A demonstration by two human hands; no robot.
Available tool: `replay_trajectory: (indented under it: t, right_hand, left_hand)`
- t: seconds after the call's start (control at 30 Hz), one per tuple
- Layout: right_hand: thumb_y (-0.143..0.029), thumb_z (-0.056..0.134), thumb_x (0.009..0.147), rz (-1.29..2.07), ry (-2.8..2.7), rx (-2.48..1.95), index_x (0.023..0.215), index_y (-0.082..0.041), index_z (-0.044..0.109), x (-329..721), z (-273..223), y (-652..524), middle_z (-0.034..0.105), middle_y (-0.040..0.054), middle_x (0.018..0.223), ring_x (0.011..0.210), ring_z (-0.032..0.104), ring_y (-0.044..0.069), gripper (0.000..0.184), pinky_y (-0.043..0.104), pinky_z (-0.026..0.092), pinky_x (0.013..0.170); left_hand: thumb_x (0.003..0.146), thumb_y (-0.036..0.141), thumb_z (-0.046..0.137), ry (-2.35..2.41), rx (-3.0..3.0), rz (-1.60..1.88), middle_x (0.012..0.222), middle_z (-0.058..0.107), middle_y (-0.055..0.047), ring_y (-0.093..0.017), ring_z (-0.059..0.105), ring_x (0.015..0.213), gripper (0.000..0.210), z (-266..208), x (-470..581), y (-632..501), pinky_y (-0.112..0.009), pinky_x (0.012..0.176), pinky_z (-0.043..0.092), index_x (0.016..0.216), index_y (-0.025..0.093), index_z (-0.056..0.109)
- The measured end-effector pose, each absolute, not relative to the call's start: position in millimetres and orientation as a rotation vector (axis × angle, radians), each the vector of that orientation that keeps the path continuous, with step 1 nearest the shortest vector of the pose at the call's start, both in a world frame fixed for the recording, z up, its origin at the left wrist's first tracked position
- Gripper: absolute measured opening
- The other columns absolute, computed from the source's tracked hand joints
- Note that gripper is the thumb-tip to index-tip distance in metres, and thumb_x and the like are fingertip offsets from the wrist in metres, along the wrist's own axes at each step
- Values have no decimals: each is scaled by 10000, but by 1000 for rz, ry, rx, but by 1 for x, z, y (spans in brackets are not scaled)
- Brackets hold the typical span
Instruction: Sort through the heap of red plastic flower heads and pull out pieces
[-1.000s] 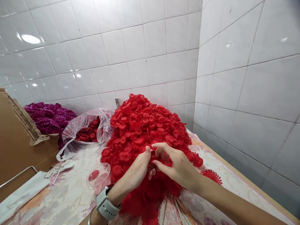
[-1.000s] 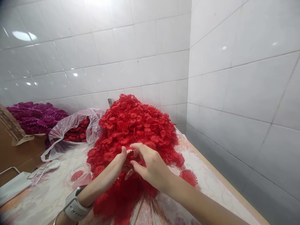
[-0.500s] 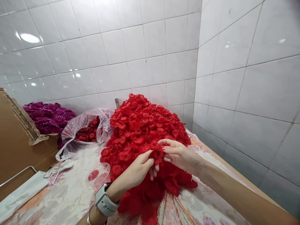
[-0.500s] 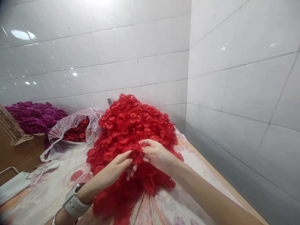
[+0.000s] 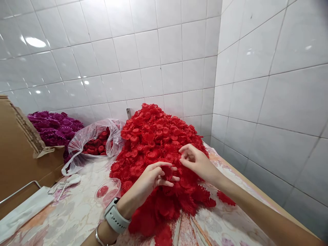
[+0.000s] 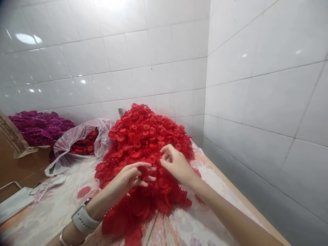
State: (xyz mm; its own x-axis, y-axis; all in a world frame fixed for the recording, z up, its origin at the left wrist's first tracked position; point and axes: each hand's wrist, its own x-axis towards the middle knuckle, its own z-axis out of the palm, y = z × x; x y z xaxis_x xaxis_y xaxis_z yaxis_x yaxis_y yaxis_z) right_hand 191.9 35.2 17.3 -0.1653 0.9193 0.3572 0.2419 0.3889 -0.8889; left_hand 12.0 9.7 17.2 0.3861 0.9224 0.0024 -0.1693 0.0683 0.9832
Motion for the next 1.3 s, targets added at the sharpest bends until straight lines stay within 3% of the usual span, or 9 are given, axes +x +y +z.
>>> replay_trajectory:
  t: [0.13,0.27,0.37,0.6,0.8,0.9,1.0,1.13,1.3]
  right_hand:
    - [-274,470,781,315,-1960,-1230,808,-214,489,190,12,34,529,-35,581,534,483,142,68,276,346,547]
    - [-242,427,814,213,-1930,-1219,752,-212,487,189,13,30,534,-32,574,527,494,138,91,275,363,549]
    - [-235,424,824,264,-1857,-1097,781,-209,505,186,17,22,556,-23,602,554,514,136,95,270,393,556]
    - [-236,450,831,428,-1821,-905,832,-209,520,179,21,6,571,-2,702,655,532,139,75,270,435,631]
    - [-235,493,814,636,-1933,-827,925,-222,508,176,20,2,579,-4,772,723,551,139,113,271,451,676]
    - [-223,523,790,662,-1956,-823,932,-220,499,174,18,2,588,-11,760,692,556,136,144,268,457,660]
    - [-191,537,766,567,-2001,-846,925,-222,497,173,15,4,589,-12,764,695,563,141,166,263,449,644]
    - [-150,457,794,519,-2003,-849,906,-222,490,174,12,7,563,-11,749,682,553,137,137,262,431,632]
    - [-223,507,761,1088,-1669,-815,818,-210,454,179,14,17,523,-29,704,630,518,117,79,248,418,600]
  left_hand:
    - [711,143,587,832,1074,1047,821,646,-50,-150,653,709,163,20,15,5,-241,658,495,869,132,552]
    - [713,228,646,783,1161,1056,855,662,-63,-119,627,715,184,22,18,2,-209,656,473,847,131,566]
    - [719,262,641,803,1243,1084,816,669,-64,-88,590,653,206,22,18,3,-178,598,447,858,125,575]
    - [699,411,594,976,1442,1048,520,569,3,-43,428,344,300,17,18,7,-165,339,293,646,123,526]
    - [743,448,528,1096,1484,1015,382,417,74,-45,364,287,318,15,19,5,-154,299,228,631,152,501]
    - [727,520,520,1045,1515,985,440,473,46,-75,454,352,382,18,21,1,-169,336,334,668,142,524]
    - [762,561,440,960,1510,939,625,574,-21,-118,560,512,465,22,22,-2,-222,463,466,810,117,568]
    - [744,400,565,896,1532,891,779,592,-42,-137,586,682,359,21,22,-3,-260,617,508,970,120,572]
    - [761,250,514,896,1498,842,742,615,-41,-129,606,596,260,14,21,2,-245,549,492,978,117,566]
